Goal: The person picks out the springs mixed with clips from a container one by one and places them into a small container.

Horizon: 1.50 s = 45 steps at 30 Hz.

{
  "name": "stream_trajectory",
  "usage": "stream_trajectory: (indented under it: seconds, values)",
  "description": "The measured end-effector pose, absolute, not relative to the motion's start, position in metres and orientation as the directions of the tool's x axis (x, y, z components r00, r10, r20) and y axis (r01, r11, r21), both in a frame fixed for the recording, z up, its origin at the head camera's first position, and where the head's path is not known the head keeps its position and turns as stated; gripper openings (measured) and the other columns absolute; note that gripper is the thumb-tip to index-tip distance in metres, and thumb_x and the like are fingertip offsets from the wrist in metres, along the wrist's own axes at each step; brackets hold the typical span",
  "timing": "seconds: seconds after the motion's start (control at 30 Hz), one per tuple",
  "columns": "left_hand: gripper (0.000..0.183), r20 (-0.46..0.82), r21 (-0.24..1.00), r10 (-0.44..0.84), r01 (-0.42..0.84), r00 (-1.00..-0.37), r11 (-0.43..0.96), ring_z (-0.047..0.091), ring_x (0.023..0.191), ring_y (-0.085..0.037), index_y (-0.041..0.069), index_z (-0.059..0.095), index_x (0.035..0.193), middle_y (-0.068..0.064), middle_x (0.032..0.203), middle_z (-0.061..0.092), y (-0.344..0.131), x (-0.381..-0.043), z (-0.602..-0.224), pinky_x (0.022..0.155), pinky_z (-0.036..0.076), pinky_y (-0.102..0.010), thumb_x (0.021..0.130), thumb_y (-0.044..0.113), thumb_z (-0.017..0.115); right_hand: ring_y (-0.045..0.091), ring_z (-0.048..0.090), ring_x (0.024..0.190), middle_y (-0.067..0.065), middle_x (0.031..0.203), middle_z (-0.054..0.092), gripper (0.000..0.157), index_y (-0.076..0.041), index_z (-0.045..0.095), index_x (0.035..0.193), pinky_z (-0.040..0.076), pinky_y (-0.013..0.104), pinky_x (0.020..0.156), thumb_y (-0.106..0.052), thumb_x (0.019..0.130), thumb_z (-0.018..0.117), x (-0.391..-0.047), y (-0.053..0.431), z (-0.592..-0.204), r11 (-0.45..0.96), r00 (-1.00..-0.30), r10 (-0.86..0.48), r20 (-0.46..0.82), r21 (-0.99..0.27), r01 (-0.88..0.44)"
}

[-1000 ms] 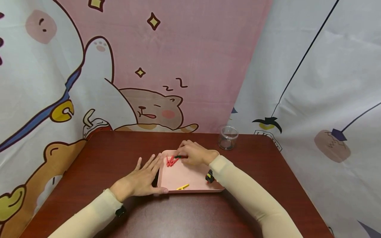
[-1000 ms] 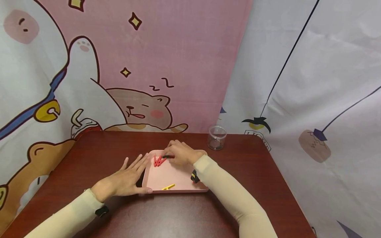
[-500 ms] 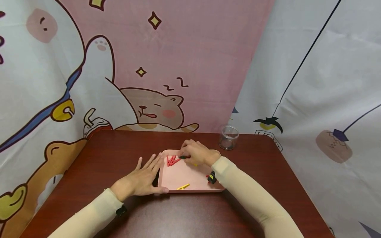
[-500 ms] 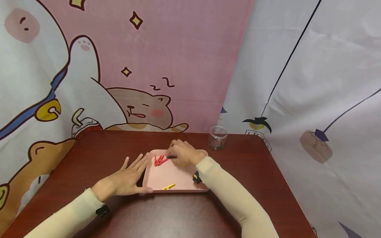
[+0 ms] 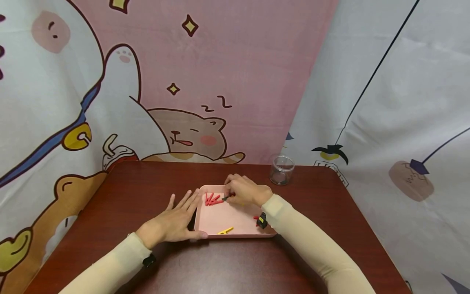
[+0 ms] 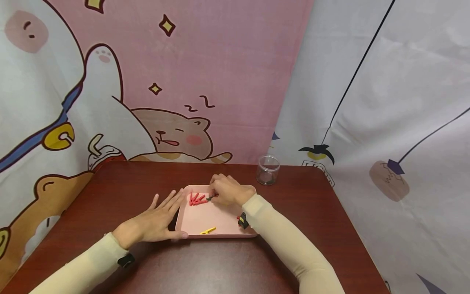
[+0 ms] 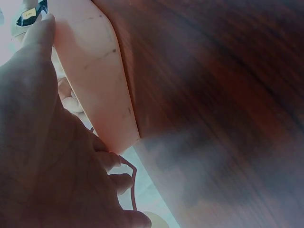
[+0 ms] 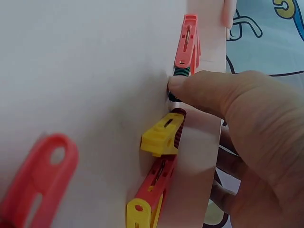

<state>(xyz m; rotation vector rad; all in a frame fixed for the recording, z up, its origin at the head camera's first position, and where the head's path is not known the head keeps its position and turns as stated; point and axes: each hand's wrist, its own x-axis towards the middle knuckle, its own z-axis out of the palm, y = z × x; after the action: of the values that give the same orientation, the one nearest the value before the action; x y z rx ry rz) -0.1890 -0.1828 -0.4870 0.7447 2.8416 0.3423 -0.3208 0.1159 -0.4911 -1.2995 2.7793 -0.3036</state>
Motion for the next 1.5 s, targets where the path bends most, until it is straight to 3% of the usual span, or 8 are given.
stream_trajectory:
  seconds: [0.27, 0.8, 1.03, 1.5]
  values:
    - [0.137, -0.126, 0.270, 0.503, 0.459, -0.855, 0.847, 0.018, 0.183, -0.050, 0.004, 0.014, 0.187, -0.019, 0.198, 0.008, -0.183, -0.189, -0.486, 0.137, 0.013, -0.090, 0.097, 0.093, 0.067, 0.028, 0.068, 0.141, 0.006, 0.147, 0.075, 0.003, -0.026, 0.090, 0.103, 0.058, 0.055, 0.114, -0.029, 0.103, 0.090, -0.318, 0.114, -0.491, 0.641, -0.655, -0.755, 0.007, -0.201, -0.741]
    - [0.138, -0.134, 0.270, 0.498, 0.452, -0.857, 0.850, 0.017, 0.183, -0.048, 0.006, 0.013, 0.188, -0.018, 0.198, 0.007, -0.180, -0.188, -0.486, 0.138, 0.012, -0.089, 0.096, 0.093, 0.067, 0.026, 0.069, 0.136, 0.004, 0.144, 0.075, 0.004, -0.026, 0.087, 0.102, 0.056, 0.052, 0.111, -0.029, 0.102, 0.090, -0.314, 0.124, -0.486, 0.637, -0.657, -0.751, 0.058, -0.195, -0.745]
    - [0.137, -0.129, 0.271, 0.503, 0.458, -0.855, 0.847, 0.015, 0.183, -0.049, 0.005, 0.015, 0.187, -0.019, 0.198, 0.008, -0.181, -0.189, -0.485, 0.138, 0.013, -0.089, 0.096, 0.093, 0.067, 0.029, 0.067, 0.141, 0.006, 0.147, 0.074, 0.007, -0.023, 0.088, 0.106, 0.054, 0.055, 0.121, -0.030, 0.104, 0.090, -0.309, 0.125, -0.481, 0.657, -0.683, -0.728, 0.062, -0.220, -0.721]
    - [0.137, -0.132, 0.259, 0.498, 0.455, -0.857, 0.852, 0.014, 0.184, -0.048, 0.006, 0.013, 0.188, -0.019, 0.198, 0.008, -0.181, -0.190, -0.486, 0.139, 0.012, -0.088, 0.096, 0.092, 0.069, 0.030, 0.066, 0.143, 0.006, 0.148, 0.075, 0.015, -0.021, 0.090, 0.113, 0.053, 0.058, 0.124, -0.031, 0.103, 0.093, -0.300, 0.136, -0.473, 0.683, -0.715, -0.693, 0.089, -0.238, -0.691]
